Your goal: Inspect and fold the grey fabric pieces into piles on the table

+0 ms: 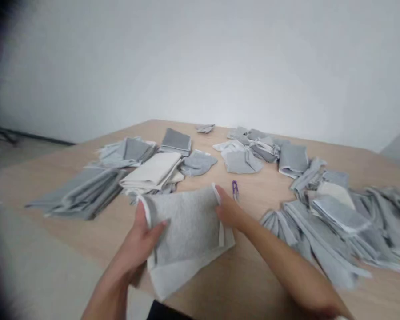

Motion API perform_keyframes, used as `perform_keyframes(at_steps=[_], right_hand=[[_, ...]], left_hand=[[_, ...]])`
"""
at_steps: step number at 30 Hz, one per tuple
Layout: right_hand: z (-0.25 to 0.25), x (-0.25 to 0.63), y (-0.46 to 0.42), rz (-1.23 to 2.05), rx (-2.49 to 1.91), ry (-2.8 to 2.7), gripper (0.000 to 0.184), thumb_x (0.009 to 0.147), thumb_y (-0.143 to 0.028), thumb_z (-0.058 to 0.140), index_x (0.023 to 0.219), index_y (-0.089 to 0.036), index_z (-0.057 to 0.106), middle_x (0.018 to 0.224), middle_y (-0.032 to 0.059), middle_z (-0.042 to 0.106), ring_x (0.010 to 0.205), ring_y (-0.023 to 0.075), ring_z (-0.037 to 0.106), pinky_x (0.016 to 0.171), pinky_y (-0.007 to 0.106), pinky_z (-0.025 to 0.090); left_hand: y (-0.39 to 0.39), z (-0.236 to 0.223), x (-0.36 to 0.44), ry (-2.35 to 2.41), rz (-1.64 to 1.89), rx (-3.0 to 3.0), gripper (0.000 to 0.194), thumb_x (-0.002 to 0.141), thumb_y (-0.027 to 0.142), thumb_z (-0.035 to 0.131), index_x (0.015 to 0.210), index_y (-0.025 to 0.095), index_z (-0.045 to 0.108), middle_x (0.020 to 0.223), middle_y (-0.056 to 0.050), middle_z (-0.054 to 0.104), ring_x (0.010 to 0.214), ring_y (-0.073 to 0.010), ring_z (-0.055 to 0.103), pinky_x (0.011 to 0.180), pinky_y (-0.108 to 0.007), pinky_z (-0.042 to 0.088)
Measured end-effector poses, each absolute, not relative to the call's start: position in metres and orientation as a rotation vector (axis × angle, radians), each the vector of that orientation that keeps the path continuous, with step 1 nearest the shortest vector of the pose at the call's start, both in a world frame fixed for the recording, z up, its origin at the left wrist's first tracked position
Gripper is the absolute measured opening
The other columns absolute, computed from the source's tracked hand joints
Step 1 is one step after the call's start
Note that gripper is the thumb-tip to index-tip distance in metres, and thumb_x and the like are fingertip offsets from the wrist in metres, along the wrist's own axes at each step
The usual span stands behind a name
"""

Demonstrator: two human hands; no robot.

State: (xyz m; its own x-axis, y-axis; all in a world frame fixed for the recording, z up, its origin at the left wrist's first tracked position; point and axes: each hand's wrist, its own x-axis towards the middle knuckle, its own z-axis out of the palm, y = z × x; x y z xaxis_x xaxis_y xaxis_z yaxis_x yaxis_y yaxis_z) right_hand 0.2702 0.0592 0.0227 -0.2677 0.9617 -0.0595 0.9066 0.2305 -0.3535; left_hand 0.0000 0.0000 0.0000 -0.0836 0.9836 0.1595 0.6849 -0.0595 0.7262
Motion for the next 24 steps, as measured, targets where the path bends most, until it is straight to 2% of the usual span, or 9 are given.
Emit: perform_keyframes(at_steps=[3, 5, 7, 10, 14, 16, 19, 22, 24], right_hand=[[0.024, 0.269, 0.048, 0.452, -1.785, -2.374, 0.076, 0.087, -0.02, 0.044, 0.154, -0.003, 0.012, 0.147, 0.0222, 0.043, 0.132, 0.0247, 0.048, 0.108, 0.034, 0.037], [0.026, 0.268, 0.042, 0.416, -1.792, -2.424, 0.076, 0.085, -0.026, 0.052, 0.152, -0.006, 0.021, 0.138, 0.0229, 0.052, 0.124, 0.0303, 0.054, 0.102, 0.04, 0.042], [0.027, 0.267, 0.038, 0.36, -1.81, -2.475, 0.073, 0.082, -0.029, 0.058, 0.148, -0.008, 0.033, 0.125, 0.0222, 0.059, 0.113, 0.0334, 0.059, 0.094, 0.043, 0.046], [0.03, 0.269, 0.037, 0.234, -1.827, -2.531, 0.061, 0.082, -0.024, 0.059, 0.14, -0.01, 0.045, 0.118, 0.0216, 0.06, 0.109, 0.0341, 0.059, 0.09, 0.043, 0.047], [0.032, 0.273, 0.036, 0.079, -1.823, -2.579, 0.042, 0.089, -0.016, 0.048, 0.129, -0.011, 0.055, 0.113, 0.0203, 0.061, 0.106, 0.0321, 0.059, 0.088, 0.043, 0.048], [0.03, 0.274, 0.034, 0.042, -1.786, -2.618, 0.041, 0.092, -0.014, 0.042, 0.13, -0.011, 0.055, 0.113, 0.0199, 0.062, 0.108, 0.0315, 0.058, 0.09, 0.044, 0.048], [0.026, 0.272, 0.028, -0.043, -1.559, -2.754, 0.046, 0.094, -0.011, 0.038, 0.138, -0.012, 0.05, 0.131, 0.0203, 0.056, 0.126, 0.0314, 0.049, 0.101, 0.046, 0.043], [0.023, 0.266, 0.021, -0.12, -1.311, -2.859, 0.044, 0.094, -0.009, 0.037, 0.136, -0.011, 0.052, 0.144, 0.0177, 0.049, 0.14, 0.0312, 0.037, 0.111, 0.048, 0.035], [0.023, 0.26, 0.018, -0.08, -1.263, -2.914, 0.04, 0.094, -0.009, 0.039, 0.129, -0.012, 0.056, 0.138, 0.0159, 0.055, 0.136, 0.0296, 0.043, 0.111, 0.047, 0.036]], left_hand=[[0.008, -0.003, -0.001, 1.882, 0.704, 1.782, 0.076, 0.095, 0.047, 0.042, 0.153, 0.013, 0.007, 0.151, -0.022, 0.04, 0.136, -0.0298, 0.045, 0.107, -0.041, 0.039], [0.009, -0.003, -0.001, 1.92, 0.618, 1.784, 0.072, 0.094, 0.045, 0.042, 0.151, 0.009, 0.017, 0.146, -0.025, 0.045, 0.132, -0.034, 0.049, 0.105, -0.044, 0.04], [0.007, 0.0, -0.001, 1.962, 0.581, 1.78, 0.07, 0.093, 0.042, 0.043, 0.149, 0.007, 0.021, 0.143, -0.028, 0.046, 0.131, -0.0383, 0.049, 0.103, -0.048, 0.04], [-0.003, 0.006, 0.001, 2.108, 0.483, 1.783, 0.07, 0.093, 0.045, 0.041, 0.151, 0.011, 0.019, 0.133, -0.028, 0.052, 0.122, -0.0423, 0.055, 0.094, -0.054, 0.045], [-0.015, 0.012, 0.004, 2.303, 0.419, 1.851, 0.067, 0.094, 0.047, 0.038, 0.151, 0.014, 0.022, 0.123, -0.023, 0.053, 0.108, -0.0399, 0.062, 0.084, -0.051, 0.051], [-0.018, 0.009, 0.004, 2.331, 0.436, 1.945, 0.064, 0.094, 0.041, 0.04, 0.151, 0.014, 0.026, 0.124, -0.022, 0.052, 0.105, -0.0374, 0.063, 0.082, -0.048, 0.052], [-0.02, 0.001, 0.002, 2.205, 0.439, 2.242, 0.06, 0.089, 0.023, 0.045, 0.148, 0.015, 0.036, 0.134, -0.021, 0.05, 0.117, -0.0352, 0.057, 0.091, -0.047, 0.05], [-0.024, -0.008, -0.001, 1.898, 0.376, 2.532, 0.063, 0.08, 0.007, 0.044, 0.141, 0.021, 0.048, 0.147, -0.013, 0.048, 0.135, -0.0309, 0.044, 0.106, -0.05, 0.041], [-0.028, -0.01, -0.003, 1.742, 0.313, 2.602, 0.067, 0.075, 0.003, 0.042, 0.138, 0.025, 0.051, 0.146, -0.007, 0.052, 0.14, -0.0282, 0.039, 0.112, -0.056, 0.032]])
